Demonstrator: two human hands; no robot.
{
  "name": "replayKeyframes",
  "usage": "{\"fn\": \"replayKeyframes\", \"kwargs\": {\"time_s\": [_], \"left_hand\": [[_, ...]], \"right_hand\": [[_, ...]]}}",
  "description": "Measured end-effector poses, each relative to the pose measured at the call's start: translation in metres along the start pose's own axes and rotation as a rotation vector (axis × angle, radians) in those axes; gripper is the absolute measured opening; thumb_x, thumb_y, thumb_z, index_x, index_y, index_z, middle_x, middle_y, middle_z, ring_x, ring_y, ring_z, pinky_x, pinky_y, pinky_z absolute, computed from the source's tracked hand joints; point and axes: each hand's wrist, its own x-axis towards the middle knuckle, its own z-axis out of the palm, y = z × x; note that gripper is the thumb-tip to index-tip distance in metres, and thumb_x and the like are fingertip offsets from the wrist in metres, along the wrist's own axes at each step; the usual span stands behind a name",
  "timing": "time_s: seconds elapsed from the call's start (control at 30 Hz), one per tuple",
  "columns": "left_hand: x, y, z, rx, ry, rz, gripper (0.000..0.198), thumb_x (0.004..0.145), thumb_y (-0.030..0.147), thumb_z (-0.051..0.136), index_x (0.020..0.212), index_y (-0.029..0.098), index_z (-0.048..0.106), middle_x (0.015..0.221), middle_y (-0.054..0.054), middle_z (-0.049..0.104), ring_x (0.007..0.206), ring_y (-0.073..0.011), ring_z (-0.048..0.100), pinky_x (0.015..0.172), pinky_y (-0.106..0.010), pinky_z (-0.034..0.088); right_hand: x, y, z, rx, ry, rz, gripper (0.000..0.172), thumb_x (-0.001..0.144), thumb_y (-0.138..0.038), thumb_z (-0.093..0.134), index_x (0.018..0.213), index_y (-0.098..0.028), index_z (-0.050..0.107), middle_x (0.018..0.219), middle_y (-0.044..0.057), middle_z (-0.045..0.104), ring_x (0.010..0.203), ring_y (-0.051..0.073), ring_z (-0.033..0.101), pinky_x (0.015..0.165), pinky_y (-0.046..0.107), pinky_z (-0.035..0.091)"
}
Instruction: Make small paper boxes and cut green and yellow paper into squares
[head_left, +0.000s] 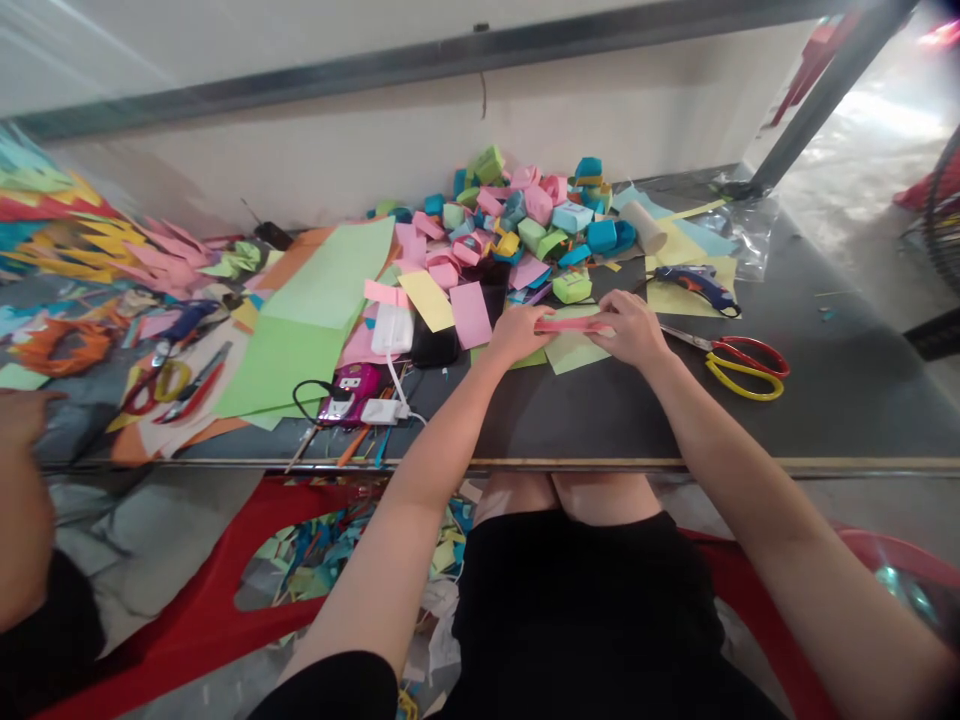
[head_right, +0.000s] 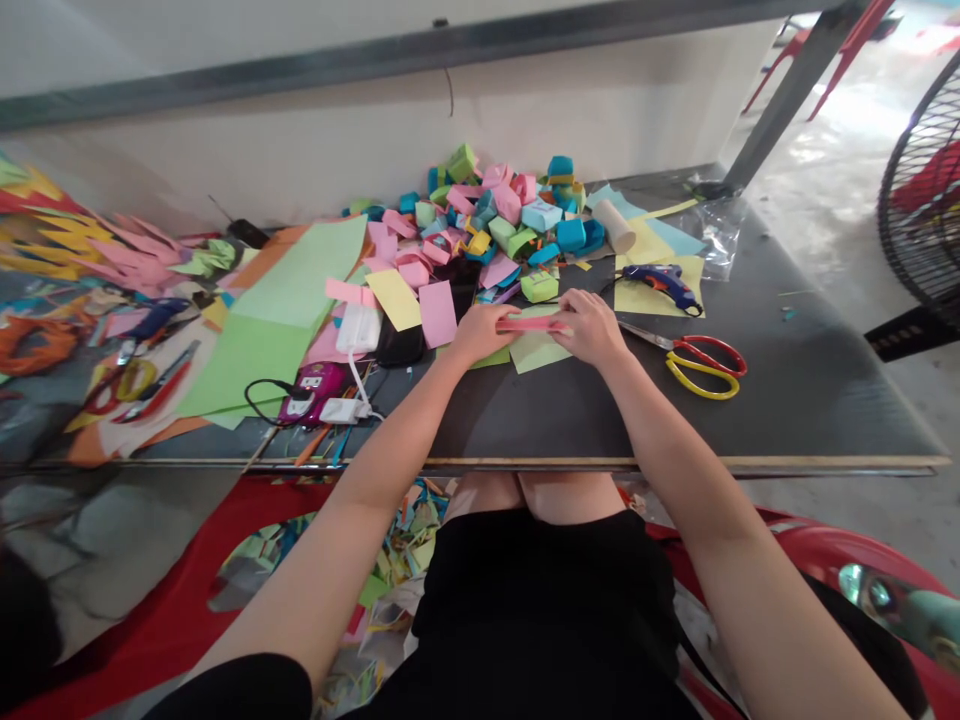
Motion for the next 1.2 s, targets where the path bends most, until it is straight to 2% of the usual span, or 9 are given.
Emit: {"fn": "replayKeyframes", "kwargs": {"time_s": [0.17, 0.3, 0.43, 0.6, 0.77, 0.9, 0.97, 1.1, 1.2], "left_hand": [[0.003, -0.006, 0.008, -0.013, 0.004, 0.046, 0.045, 0.091, 0.045, 0.078, 0.125, 0.016, 0.076, 0.102, -0.013, 0.078, 0.101, -0.0283, 0.072, 0.098, -0.043, 0.053], [0.001, -0.006, 0.009, -0.161, -0.040, 0.021, 0.053, 0.088, 0.051, 0.080, 0.126, 0.015, 0.075, 0.089, -0.010, 0.078, 0.091, -0.0253, 0.073, 0.089, -0.037, 0.055], [0.003, -0.003, 0.000, -0.265, 0.028, -0.071, 0.052, 0.101, 0.058, 0.059, 0.129, 0.016, 0.074, 0.101, -0.010, 0.081, 0.098, -0.0238, 0.074, 0.092, -0.036, 0.054], [0.007, 0.008, -0.011, -0.165, -0.020, 0.057, 0.039, 0.102, 0.050, 0.061, 0.115, 0.018, 0.079, 0.112, -0.010, 0.081, 0.111, -0.0272, 0.071, 0.100, -0.040, 0.052], [0.003, 0.023, -0.012, -0.121, -0.034, 0.175, 0.033, 0.097, 0.033, 0.070, 0.126, 0.020, 0.074, 0.118, -0.009, 0.080, 0.112, -0.0258, 0.072, 0.100, -0.039, 0.052], [0.003, 0.025, -0.013, -0.042, -0.119, -0.001, 0.025, 0.100, 0.032, 0.063, 0.115, 0.020, 0.080, 0.098, -0.010, 0.081, 0.094, -0.0276, 0.075, 0.083, -0.039, 0.055], [0.003, 0.022, -0.012, 0.000, -0.090, -0.067, 0.025, 0.100, 0.032, 0.063, 0.113, 0.019, 0.081, 0.097, -0.011, 0.081, 0.094, -0.0290, 0.075, 0.084, -0.041, 0.056], [-0.003, 0.015, -0.009, 0.014, 0.078, 0.176, 0.023, 0.100, 0.024, 0.061, 0.115, 0.021, 0.079, 0.128, -0.012, 0.076, 0.126, -0.0282, 0.067, 0.109, -0.045, 0.051], [-0.014, 0.009, -0.008, -0.019, 0.009, 0.396, 0.023, 0.104, 0.030, 0.058, 0.112, 0.025, 0.079, 0.130, -0.007, 0.076, 0.128, -0.0246, 0.066, 0.113, -0.044, 0.050]], "right_hand": [[0.004, -0.020, 0.000, -0.072, -0.080, 0.027, 0.023, 0.098, -0.025, 0.059, 0.092, -0.025, 0.081, 0.097, 0.011, 0.068, 0.095, 0.027, 0.060, 0.085, 0.042, 0.049], [0.006, -0.027, 0.000, -0.110, -0.117, -0.035, 0.027, 0.100, -0.023, 0.051, 0.097, -0.024, 0.079, 0.098, 0.011, 0.069, 0.095, 0.027, 0.059, 0.084, 0.041, 0.047], [0.007, -0.022, 0.000, -0.204, -0.108, -0.070, 0.027, 0.098, -0.020, 0.050, 0.091, -0.022, 0.076, 0.095, 0.012, 0.070, 0.091, 0.026, 0.056, 0.077, 0.040, 0.043], [0.005, -0.018, -0.005, -0.292, -0.128, -0.142, 0.023, 0.094, -0.016, 0.055, 0.081, -0.021, 0.073, 0.092, 0.013, 0.070, 0.090, 0.027, 0.054, 0.074, 0.041, 0.040], [-0.001, -0.020, -0.011, -0.308, -0.096, -0.168, 0.032, 0.098, -0.013, 0.051, 0.073, -0.020, 0.070, 0.090, 0.014, 0.070, 0.087, 0.027, 0.055, 0.070, 0.041, 0.038], [-0.003, -0.022, -0.016, -0.263, -0.181, -0.242, 0.029, 0.098, -0.010, 0.053, 0.079, -0.020, 0.073, 0.091, 0.012, 0.073, 0.084, 0.024, 0.060, 0.070, 0.039, 0.041], [-0.005, -0.023, -0.018, -0.194, -0.255, -0.290, 0.026, 0.098, -0.010, 0.054, 0.086, -0.020, 0.076, 0.096, 0.010, 0.076, 0.086, 0.023, 0.064, 0.073, 0.036, 0.044], [-0.010, -0.020, -0.021, -0.103, -0.325, -0.295, 0.028, 0.098, -0.010, 0.055, 0.101, -0.023, 0.079, 0.104, 0.008, 0.080, 0.093, 0.023, 0.070, 0.079, 0.034, 0.051], [-0.015, -0.012, -0.020, -0.021, -0.292, -0.289, 0.029, 0.103, -0.019, 0.053, 0.106, -0.025, 0.081, 0.111, 0.007, 0.081, 0.100, 0.023, 0.072, 0.084, 0.034, 0.055]]}}
